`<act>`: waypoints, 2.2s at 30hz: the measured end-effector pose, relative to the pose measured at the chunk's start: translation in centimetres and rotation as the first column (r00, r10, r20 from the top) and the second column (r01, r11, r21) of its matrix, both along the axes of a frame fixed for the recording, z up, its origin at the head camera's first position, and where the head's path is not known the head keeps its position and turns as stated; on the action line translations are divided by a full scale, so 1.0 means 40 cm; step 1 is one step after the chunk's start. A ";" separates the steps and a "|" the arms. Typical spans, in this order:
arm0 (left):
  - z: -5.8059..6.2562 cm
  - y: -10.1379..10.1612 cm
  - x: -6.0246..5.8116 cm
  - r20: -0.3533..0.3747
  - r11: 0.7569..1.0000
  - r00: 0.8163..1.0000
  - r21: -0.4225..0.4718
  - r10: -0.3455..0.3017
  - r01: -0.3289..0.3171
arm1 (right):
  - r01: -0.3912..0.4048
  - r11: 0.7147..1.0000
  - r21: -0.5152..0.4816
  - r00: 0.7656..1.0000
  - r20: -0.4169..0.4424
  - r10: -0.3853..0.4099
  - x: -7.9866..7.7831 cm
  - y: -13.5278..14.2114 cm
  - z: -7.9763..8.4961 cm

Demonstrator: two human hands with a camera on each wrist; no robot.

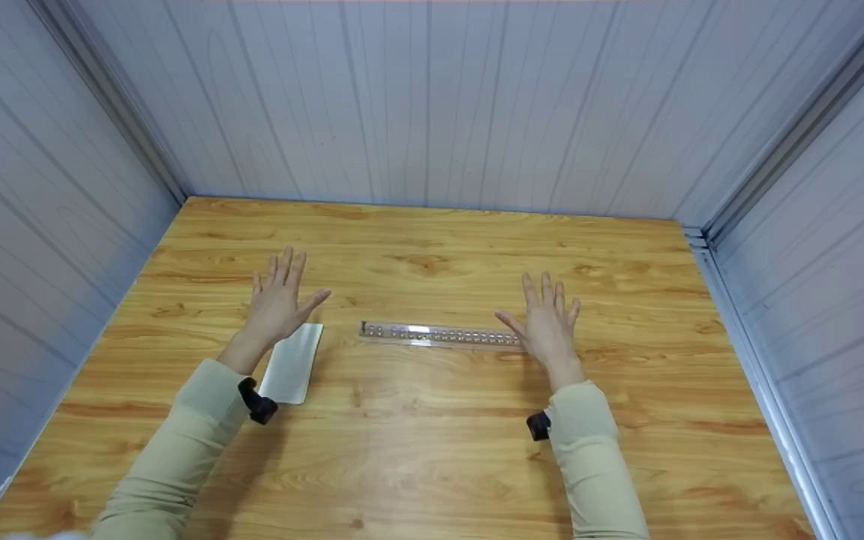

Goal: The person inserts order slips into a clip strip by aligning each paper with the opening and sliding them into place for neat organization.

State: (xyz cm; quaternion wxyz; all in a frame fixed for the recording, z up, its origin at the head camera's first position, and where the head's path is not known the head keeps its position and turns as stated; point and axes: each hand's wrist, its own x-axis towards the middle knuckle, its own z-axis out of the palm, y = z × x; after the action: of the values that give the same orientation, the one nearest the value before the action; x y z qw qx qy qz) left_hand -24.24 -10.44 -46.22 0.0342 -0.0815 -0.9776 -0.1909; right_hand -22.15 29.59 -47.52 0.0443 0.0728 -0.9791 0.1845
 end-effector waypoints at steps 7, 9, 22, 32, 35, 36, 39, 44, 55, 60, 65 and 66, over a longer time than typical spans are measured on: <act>-0.015 -0.005 0.013 -0.015 0.997 1.000 0.068 0.021 -0.020 | -0.008 0.999 -0.044 1.000 -0.006 0.008 0.001 0.005 -0.009; -0.021 -0.007 0.017 -0.026 0.996 0.999 0.081 0.032 -0.030 | -0.010 0.998 -0.063 1.000 -0.017 0.009 0.001 0.007 -0.014; -0.064 -0.026 0.047 -0.043 0.973 0.995 0.218 0.085 -0.074 | -0.041 0.979 -0.201 0.998 -0.054 0.030 0.003 0.007 -0.057; -0.107 -0.033 0.070 -0.023 0.945 0.988 0.296 0.154 -0.140 | -0.037 0.961 -0.274 0.998 -0.067 0.020 0.003 0.010 -0.095; -0.121 -0.037 0.075 -0.037 0.937 0.986 0.318 0.166 -0.146 | -0.029 0.952 -0.305 0.998 -0.055 0.013 0.004 0.014 -0.102; -0.125 -0.038 0.077 -0.038 0.934 0.985 0.325 0.170 -0.149 | -0.024 0.949 -0.315 0.999 -0.048 0.009 0.004 0.015 -0.105; -0.135 -0.043 0.083 -0.033 0.923 0.982 0.347 0.188 -0.165 | -0.004 0.940 -0.340 1.000 -0.023 -0.004 0.008 0.019 -0.115; -0.155 -0.051 0.090 -0.022 0.906 0.973 0.372 0.228 -0.204 | 0.016 0.927 -0.374 1.000 0.003 -0.016 0.015 0.021 -0.132; -0.195 -0.061 0.105 0.017 0.863 0.960 0.435 0.278 -0.257 | 0.055 0.894 -0.445 0.998 -0.004 -0.063 0.021 0.030 -0.173; -0.209 -0.064 0.110 0.021 0.860 0.951 0.421 0.310 -0.290 | 0.072 0.871 -0.485 0.996 -0.009 -0.087 0.022 0.037 -0.193; -0.222 -0.068 0.115 0.026 0.852 0.935 0.404 0.353 -0.332 | 0.084 0.835 -0.543 0.994 -0.009 -0.106 0.023 0.041 -0.208; -0.225 -0.069 0.116 0.031 0.850 0.932 0.399 0.361 -0.343 | 0.087 0.829 -0.552 0.994 -0.004 -0.107 0.023 0.043 -0.210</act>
State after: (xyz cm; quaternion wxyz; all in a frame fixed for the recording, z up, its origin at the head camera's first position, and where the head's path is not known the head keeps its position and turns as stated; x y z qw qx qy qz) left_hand -19.58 -13.20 -55.20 0.1066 0.1031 -0.9155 -0.3741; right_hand -21.22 31.30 -55.92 0.0897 0.0103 -0.8862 0.4544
